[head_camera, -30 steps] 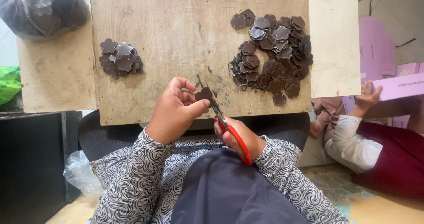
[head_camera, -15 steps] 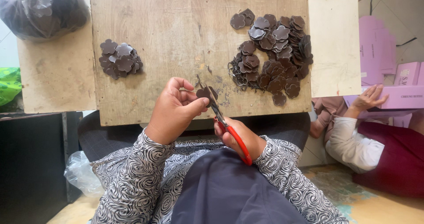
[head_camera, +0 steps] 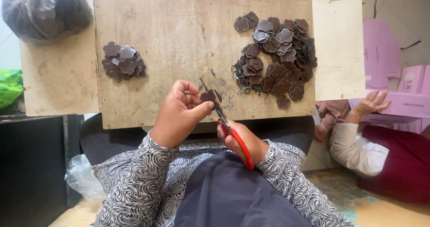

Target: The person uses red-handled scissors to trim the edges of small dark brown flower-shaped cardboard pieces. They hold each piece in the left hand and cut with the right hand, placing finished pieces into a pile on the wooden board.

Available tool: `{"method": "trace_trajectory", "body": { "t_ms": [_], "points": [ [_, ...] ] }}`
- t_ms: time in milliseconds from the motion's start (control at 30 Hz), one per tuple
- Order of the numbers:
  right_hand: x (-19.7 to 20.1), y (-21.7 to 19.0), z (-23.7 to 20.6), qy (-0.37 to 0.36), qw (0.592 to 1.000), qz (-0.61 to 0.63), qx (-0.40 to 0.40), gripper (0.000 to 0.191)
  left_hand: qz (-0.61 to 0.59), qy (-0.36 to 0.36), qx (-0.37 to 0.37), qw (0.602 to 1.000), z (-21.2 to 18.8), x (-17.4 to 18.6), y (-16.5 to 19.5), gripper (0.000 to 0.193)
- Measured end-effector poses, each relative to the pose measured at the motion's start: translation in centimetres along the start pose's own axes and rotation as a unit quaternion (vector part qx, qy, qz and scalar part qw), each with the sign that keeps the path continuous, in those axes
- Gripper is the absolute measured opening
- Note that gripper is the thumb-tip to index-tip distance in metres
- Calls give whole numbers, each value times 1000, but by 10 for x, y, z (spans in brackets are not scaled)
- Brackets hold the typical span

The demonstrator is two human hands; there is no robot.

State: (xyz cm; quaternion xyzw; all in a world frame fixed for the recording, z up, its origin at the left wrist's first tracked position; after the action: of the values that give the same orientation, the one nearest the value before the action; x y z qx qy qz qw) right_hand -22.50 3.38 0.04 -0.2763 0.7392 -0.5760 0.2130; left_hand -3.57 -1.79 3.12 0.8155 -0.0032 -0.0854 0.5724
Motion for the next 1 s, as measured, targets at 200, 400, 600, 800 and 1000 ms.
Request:
{"method": "trace_trajectory", "body": {
  "t_ms": [200, 400, 600, 800, 1000],
  "points": [
    [-5, -1, 2, -39, 995, 90, -4, 81, 9, -20, 6, 1000, 1, -5, -2, 37],
    [-7, -3, 2, -55, 990, 130, -6, 86, -36, -50, 16, 998, 3, -4, -7, 28],
    [-6, -6, 2, -61, 986, 152, -28, 99, -107, -88, 56, 989, 6, -10, -16, 17],
    [-7, -9, -1, -87, 982, 168, -22, 93, -195, -114, 115, 967, 5, -6, -23, 16],
    [-4, -12, 4, -37, 994, 104, -7, 106, -138, -108, 64, 982, 6, -5, -17, 17]
  ]
}}
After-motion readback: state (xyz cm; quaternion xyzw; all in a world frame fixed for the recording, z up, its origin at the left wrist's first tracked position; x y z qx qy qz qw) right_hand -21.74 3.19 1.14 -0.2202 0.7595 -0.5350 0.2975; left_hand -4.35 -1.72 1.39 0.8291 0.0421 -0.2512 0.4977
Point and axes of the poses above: each hand's wrist, its own z-axis towards the middle knuckle, its own x-axis out of the back of the hand, y = z × x, the point moved 4 cm from there along z, towards the middle knuckle, and after that the axes turned 2 degrees about -x, right-handed, at the moved point
